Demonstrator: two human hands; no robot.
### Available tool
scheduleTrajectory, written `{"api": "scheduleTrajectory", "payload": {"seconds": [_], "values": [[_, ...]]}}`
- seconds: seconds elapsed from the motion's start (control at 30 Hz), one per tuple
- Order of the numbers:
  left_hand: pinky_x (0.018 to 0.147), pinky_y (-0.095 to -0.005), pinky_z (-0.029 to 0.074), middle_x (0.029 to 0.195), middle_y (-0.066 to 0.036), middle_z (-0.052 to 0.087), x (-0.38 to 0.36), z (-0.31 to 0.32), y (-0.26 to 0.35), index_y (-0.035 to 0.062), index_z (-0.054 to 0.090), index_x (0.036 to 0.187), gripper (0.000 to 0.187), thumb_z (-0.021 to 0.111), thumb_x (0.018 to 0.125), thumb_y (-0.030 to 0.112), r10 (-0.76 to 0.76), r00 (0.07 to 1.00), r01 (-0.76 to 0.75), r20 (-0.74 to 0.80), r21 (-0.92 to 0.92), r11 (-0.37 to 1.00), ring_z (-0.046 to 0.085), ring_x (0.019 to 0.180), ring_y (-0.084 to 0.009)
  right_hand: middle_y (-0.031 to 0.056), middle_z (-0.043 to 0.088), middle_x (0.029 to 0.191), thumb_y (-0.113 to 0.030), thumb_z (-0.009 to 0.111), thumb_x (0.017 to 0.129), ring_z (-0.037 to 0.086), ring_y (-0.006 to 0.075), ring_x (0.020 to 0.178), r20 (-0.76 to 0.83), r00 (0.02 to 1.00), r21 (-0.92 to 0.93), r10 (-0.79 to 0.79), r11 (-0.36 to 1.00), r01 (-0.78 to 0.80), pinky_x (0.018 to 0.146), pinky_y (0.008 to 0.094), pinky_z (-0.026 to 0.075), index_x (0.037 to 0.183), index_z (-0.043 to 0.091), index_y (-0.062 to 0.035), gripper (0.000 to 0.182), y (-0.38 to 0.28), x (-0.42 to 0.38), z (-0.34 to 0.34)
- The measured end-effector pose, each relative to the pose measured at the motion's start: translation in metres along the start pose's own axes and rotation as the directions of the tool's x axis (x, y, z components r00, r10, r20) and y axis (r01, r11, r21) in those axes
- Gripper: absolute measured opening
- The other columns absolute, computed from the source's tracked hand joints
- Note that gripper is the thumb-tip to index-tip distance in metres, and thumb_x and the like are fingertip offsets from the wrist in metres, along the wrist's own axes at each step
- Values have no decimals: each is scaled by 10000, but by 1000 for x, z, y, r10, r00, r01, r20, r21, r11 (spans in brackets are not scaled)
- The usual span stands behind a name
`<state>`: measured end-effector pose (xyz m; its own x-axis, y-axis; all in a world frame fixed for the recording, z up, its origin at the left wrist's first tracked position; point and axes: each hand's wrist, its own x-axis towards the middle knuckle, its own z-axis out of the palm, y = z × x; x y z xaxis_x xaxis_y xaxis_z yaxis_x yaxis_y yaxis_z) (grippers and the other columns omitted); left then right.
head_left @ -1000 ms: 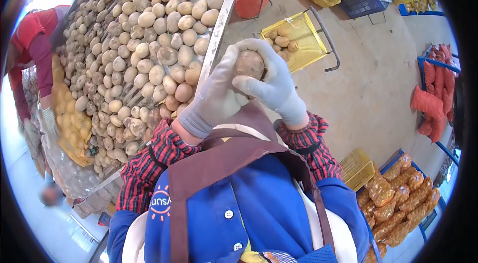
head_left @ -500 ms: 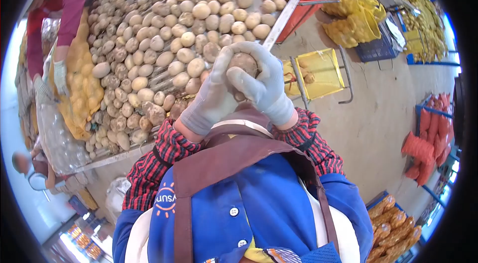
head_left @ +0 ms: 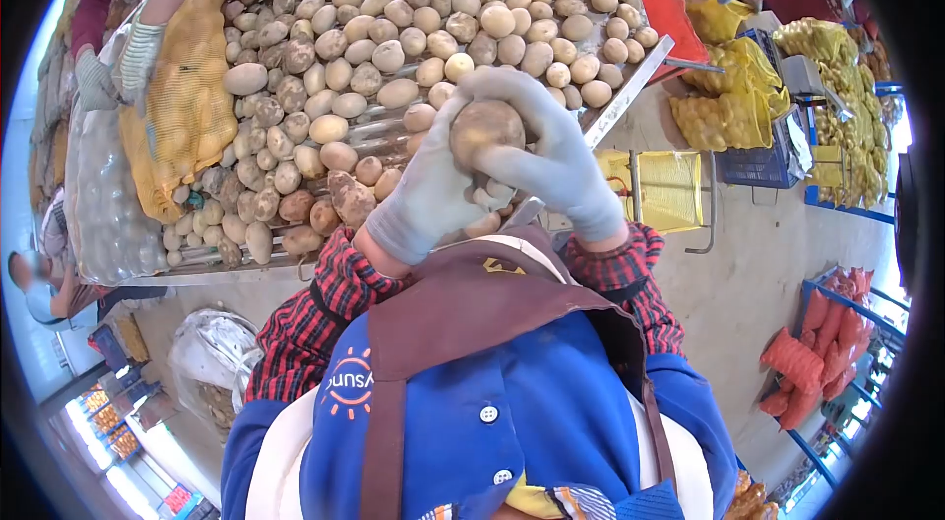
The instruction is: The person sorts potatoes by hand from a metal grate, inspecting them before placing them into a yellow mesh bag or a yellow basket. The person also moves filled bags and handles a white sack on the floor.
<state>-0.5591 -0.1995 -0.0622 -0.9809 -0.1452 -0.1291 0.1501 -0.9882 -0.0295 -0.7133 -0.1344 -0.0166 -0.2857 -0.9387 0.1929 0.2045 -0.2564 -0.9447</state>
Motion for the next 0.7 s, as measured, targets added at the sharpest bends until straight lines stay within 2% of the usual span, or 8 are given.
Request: {"api": "scheduleTrajectory", "payload": {"seconds": [0.07, 0.13, 0.2, 0.27, 0.33, 0.4, 0.47, 0.7], "values": [[556, -267, 517, 1085, -146, 661, -2, -9, 3, 33, 547, 1278, 643, 420, 1031, 612, -44, 995, 48, 90, -43, 998, 667, 786, -221, 77, 722, 1064, -203, 741, 848, 691, 233, 960, 169, 975, -481, -146, 851, 211, 890, 363, 549, 1175, 700, -21, 377, 1, 2, -1], [598, -284, 541, 1136, -137, 653, 1, -13, 6, 45, 528, 1305, 606, 443, 1034, 580, -82, 979, 98, 185, -80, 992, 673, 848, -226, 78, 736, 1035, -226, 717, 900, 688, 213, 948, 112, 991, -493, -73, 862, 119, 875, 348, 550, 1126, 715, -4, 317, 3, 6, 0], [615, -288, 535, 1133, -122, 648, 7, -7, 8, 64, 532, 1304, 575, 431, 1047, 568, -133, 955, 153, 265, -54, 987, 661, 842, -217, 65, 743, 968, -250, 695, 943, 688, 204, 924, -55, 949, 207, 310, 933, -293, 852, 339, 553, 1076, 729, 9, 293, 21, 12, -13], [632, -291, 530, 1131, -107, 643, 10, 13, 10, 82, 536, 1304, 545, 418, 1061, 556, -175, 923, 192, 343, -16, 981, 650, 837, -208, 76, 725, 1073, -242, 668, 974, 671, 189, 1010, -87, 961, 45, 264, 964, -261, 903, 314, 536, 1187, 687, 16, 335, 22, 13, -16], [628, -298, 523, 1104, -91, 635, 4, 33, 7, 102, 549, 1289, 514, 352, 1092, 535, 233, 923, -192, -307, 158, 969, 639, 864, -195, 90, 662, 1232, -206, 691, 937, 619, 175, 1144, 66, 985, 81, 158, 983, -163, 993, 308, 495, 1329, 609, 0, 451, 7, 4, -4], [689, -335, 560, 1142, -67, 631, -1, 23, 6, 95, 546, 1303, 510, 323, 1108, 510, 212, 949, -172, -233, 180, 969, 631, 944, -182, 96, 582, 1343, -161, 733, 871, 554, 164, 1241, 89, 979, -181, 182, 970, -164, 1068, 310, 443, 1417, 533, -11, 601, 10, -2, 0], [806, -346, 572, 1189, -51, 624, -3, 21, -1, 82, 532, 1334, 490, 347, 1114, 479, 485, 865, -237, -126, 750, 618, 619, 1047, -164, 93, 577, 1339, -144, 783, 798, 544, 175, 1259, 50, 979, -181, 198, 966, -186, 1084, 322, 433, 1406, 546, -15, 665, 16, 0, 4], [921, -289, 535, 1252, -50, 610, -21, 38, 2, 48, 507, 1377, 405, 499, 1096, 340, 453, 865, -311, -213, 479, 821, 615, 1098, -132, 89, 671, 1143, -165, 768, 844, 622, 156, 1127, 29, 999, -368, -23, 929, 32, 984, 316, 493, 1323, 596, -6, 533, 18, -5, 22]]}}
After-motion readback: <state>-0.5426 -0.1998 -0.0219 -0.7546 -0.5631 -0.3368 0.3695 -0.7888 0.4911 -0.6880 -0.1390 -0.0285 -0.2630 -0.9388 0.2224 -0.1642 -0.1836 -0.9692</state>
